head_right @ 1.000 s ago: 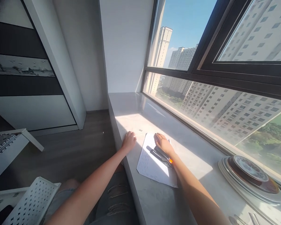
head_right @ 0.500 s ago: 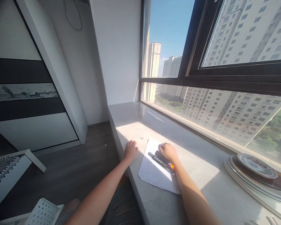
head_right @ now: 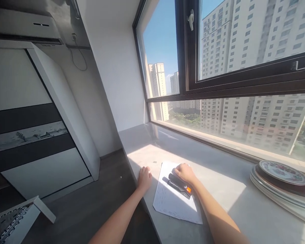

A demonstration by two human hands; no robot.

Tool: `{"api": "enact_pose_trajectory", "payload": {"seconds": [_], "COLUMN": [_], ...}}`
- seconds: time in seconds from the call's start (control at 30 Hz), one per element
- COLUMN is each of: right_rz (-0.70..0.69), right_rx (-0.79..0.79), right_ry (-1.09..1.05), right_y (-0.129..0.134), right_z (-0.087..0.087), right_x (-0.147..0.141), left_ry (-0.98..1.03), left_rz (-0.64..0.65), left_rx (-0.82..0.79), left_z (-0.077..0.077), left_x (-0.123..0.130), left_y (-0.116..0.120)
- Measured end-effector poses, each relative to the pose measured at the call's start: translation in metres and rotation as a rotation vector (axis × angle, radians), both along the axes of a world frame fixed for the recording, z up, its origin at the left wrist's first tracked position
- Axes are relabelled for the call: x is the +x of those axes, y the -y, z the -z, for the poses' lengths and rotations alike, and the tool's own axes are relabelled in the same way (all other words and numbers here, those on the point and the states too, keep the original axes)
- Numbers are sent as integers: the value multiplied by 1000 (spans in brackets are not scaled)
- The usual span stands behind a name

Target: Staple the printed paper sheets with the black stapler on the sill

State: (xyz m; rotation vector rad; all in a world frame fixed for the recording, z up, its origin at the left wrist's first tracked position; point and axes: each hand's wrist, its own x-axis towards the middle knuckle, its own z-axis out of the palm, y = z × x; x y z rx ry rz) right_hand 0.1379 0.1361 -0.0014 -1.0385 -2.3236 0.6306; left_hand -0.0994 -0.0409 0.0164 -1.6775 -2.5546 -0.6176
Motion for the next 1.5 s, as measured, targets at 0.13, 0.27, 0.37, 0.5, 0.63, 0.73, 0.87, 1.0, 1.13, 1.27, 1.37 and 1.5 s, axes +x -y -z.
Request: {"api": "enact_pose_trajectory", "payload": {"seconds": [0.13,0.27,0.37,0.5,0.63,0.73,0.87,1.0,1.13,1.27,1.37,1.5], "right_rz": [-11,28,35,-16,-87,-124,-152,-106,-110,-165,-130,-120], "right_rx": [-171,-229,-250,-238,-222,-226,-208,-183,-185,-238,-223,-72], "right_ry": [-316,-413,-454,-470,-434,-361,-275,-264,-214,-150,-73,12], "right_y": [-1,-3,-3,-2,-1,1,6,9,12,36,72,111], "right_z": [-6,-11,-13,-15,-14,-10,-7,-9,-25,-45,-46,-38], "right_x": [3,6,8,8,7,5,2,1,4,19,37,51], "left_ry": [-10,-2,10,23,92,109,7,-22,-32,-52,-59,-56], "left_rz": [-4,18,86,259,477,677,764,718,698,692,674,677], "left_rx": [8,10,70,170,198,140,23,2,19,24,7,-14], "left_z": [-1,0,4,9,5,-1,-3,0,5,9,9,5], "left_x": [1,1,0,0,5,10,15,17,18,19,20,22], "left_y": [0,0,-1,-2,6,15,21,20,19,19,21,23]}}
